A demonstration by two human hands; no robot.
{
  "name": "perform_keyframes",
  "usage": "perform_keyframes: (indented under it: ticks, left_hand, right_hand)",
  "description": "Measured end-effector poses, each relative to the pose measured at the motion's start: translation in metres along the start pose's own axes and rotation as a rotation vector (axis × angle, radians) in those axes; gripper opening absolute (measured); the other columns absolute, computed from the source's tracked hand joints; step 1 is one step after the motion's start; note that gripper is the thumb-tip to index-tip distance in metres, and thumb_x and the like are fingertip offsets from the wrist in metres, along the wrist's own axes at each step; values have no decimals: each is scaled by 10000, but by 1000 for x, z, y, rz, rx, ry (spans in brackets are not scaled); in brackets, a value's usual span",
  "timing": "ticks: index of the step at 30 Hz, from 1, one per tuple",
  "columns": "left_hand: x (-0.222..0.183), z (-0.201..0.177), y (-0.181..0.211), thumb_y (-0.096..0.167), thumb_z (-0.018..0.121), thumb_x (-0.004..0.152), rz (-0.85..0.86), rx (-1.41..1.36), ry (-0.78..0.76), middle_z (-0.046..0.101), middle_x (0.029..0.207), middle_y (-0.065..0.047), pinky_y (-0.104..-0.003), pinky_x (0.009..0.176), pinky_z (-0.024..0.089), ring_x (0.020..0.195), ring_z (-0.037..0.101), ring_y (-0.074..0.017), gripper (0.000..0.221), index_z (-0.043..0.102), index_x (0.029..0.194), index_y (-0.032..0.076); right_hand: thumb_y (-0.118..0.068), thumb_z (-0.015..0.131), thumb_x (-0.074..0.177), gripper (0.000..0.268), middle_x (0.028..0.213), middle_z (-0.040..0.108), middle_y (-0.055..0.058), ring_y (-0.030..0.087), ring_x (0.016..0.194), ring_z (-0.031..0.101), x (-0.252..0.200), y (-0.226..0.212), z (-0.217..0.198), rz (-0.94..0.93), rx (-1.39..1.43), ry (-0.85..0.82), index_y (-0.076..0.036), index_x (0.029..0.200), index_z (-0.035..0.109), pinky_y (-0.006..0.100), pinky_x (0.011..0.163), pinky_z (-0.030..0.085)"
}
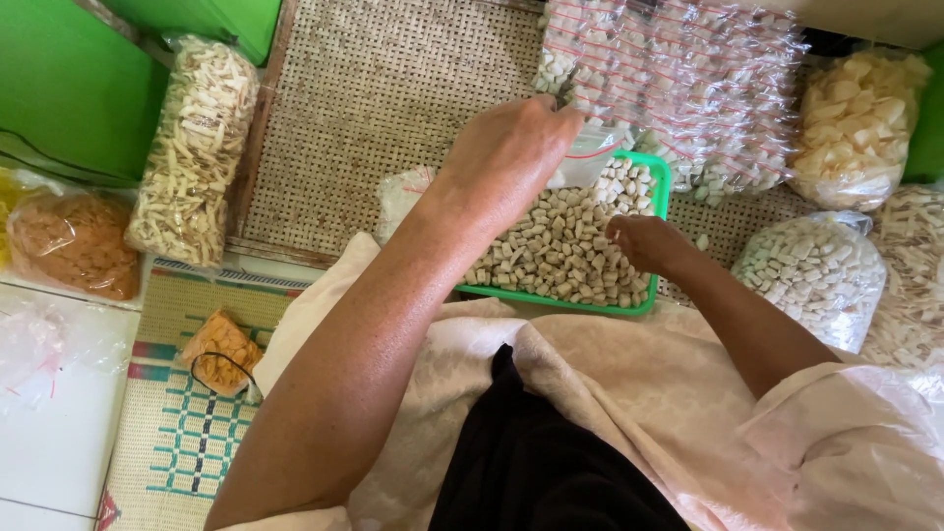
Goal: The person scoops small white snack pieces from a green tray into clear plastic bags, seals each bag, and places it aside. The process is repeated continuously with multiple bags.
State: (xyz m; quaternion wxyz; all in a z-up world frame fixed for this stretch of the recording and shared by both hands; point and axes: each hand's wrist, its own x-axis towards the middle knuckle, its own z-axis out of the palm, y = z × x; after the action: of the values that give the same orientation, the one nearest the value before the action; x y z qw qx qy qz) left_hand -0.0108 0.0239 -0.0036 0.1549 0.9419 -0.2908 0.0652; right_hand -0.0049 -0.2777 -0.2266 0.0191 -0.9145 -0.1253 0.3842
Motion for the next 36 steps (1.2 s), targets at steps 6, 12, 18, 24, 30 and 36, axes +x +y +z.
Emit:
perform_keyframes:
  ticks: [6, 12, 18, 24, 30, 36]
  left_hand:
    - [0, 2, -2, -120, 778, 797, -15, -13, -28, 693, 783, -119, -363, 595, 654, 660, 706, -205, 304, 706, 1070, -6]
    - [-5, -11, -1, -135, 687, 892, -21, -194, 26, 706, 848, -258, -506, 735, 643, 771, 747, -352, 250, 659, 1072, 37]
    - [1, 5, -4, -104, 695, 885, -40, -180, 12, 725, 881, -242, -487, 740, 644, 792, 762, -332, 213, 683, 1038, 44]
    - [7, 7, 2, -141, 662, 829, -38, -91, 19, 730, 832, -216, -502, 640, 636, 773, 772, -352, 215, 692, 945, 38]
    - [12, 22, 1, -167, 633, 797, 13, -139, 47, 723, 822, -222, -513, 617, 628, 750, 767, -377, 234, 698, 909, 28]
    - [13, 28, 10, -173, 700, 746, 69, -190, 22, 721, 825, -256, -537, 653, 624, 764, 760, -421, 268, 695, 941, 12]
  right_hand:
    - [-303, 577, 1028, 364, 1278, 634, 53, 316, 989, 683, -4, -19, 8, 8, -6, 73, -284, 1390, 543, 466, 701, 555]
    - [-304, 630, 956, 299, 1104, 707, 176, 487, 974, 730, 6, -3, 24, -181, 5, 269, -259, 1252, 634, 585, 828, 590]
    - [-282, 710, 894, 224, 1125, 720, 139, 456, 1006, 735, 39, 23, 46, -175, 50, 298, -256, 1114, 679, 561, 834, 593]
    - [-194, 745, 860, 288, 1102, 771, 193, 393, 1019, 747, -10, -3, -21, -251, 474, 409, -124, 1138, 717, 537, 885, 573]
    - [-99, 794, 1003, 202, 1092, 748, 142, 245, 1009, 730, -122, -61, -144, -474, 644, 833, -69, 1194, 736, 374, 841, 589]
    - [21, 817, 971, 218, 1017, 725, 190, 331, 978, 726, -160, -88, -168, -688, 534, 970, 16, 1153, 698, 430, 856, 608]
